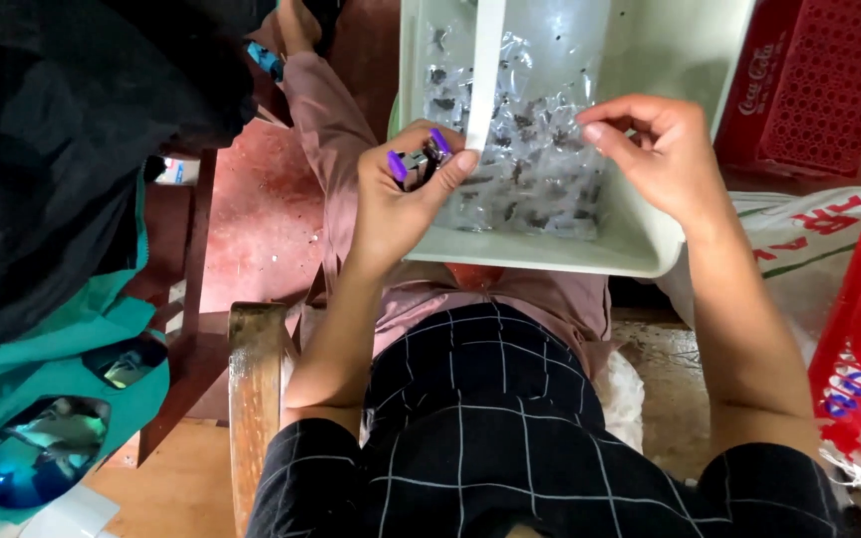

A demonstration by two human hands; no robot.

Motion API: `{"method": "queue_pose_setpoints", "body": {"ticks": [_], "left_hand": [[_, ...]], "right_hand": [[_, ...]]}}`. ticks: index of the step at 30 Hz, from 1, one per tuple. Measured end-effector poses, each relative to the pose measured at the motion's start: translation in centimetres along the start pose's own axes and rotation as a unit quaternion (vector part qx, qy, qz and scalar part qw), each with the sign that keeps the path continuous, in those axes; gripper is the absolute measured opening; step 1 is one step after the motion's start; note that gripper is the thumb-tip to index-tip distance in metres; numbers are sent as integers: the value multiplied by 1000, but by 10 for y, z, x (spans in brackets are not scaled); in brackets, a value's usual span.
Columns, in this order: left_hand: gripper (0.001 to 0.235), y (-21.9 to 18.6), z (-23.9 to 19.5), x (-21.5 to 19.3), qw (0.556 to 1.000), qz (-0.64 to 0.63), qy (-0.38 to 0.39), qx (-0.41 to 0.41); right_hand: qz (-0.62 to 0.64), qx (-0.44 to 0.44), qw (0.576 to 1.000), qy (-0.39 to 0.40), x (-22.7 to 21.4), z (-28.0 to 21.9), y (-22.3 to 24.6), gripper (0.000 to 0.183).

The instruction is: Assembling small electronic components by connecting purple connectors to white strips in a workshop setting.

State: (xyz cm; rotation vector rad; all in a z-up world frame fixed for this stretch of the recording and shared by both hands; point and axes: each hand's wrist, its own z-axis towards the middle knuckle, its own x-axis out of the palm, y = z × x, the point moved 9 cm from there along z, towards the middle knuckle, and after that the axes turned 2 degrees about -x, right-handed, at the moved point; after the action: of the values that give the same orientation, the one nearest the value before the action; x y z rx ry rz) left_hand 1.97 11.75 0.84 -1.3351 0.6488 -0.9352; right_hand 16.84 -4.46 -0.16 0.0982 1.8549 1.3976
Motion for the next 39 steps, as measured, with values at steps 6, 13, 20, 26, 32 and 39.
{"method": "queue_pose_setpoints", "body": {"ticks": [6,13,20,26,32,39], "left_hand": [[6,16,0,19,999,16,-13,-31],[10,44,-3,51,995,-32,42,-79],[14,37,-6,67,993,-12,87,-73],[10,29,6,65,997,25,57,-34],[13,32,6,76,997,20,64,-34],[21,17,6,87,991,111,65,41]], "right_hand": [[82,-125,988,37,11,-28,41,9],[114,-206,970,-53,21,-36,54,9],[196,-138,963,-119,12,-46,37,20],[249,-69,962,-90,23,-56,6,55],[260,-63,958,-100,16,-66,6,17],[304,-80,944,-100,14,-69,5,22]]}}
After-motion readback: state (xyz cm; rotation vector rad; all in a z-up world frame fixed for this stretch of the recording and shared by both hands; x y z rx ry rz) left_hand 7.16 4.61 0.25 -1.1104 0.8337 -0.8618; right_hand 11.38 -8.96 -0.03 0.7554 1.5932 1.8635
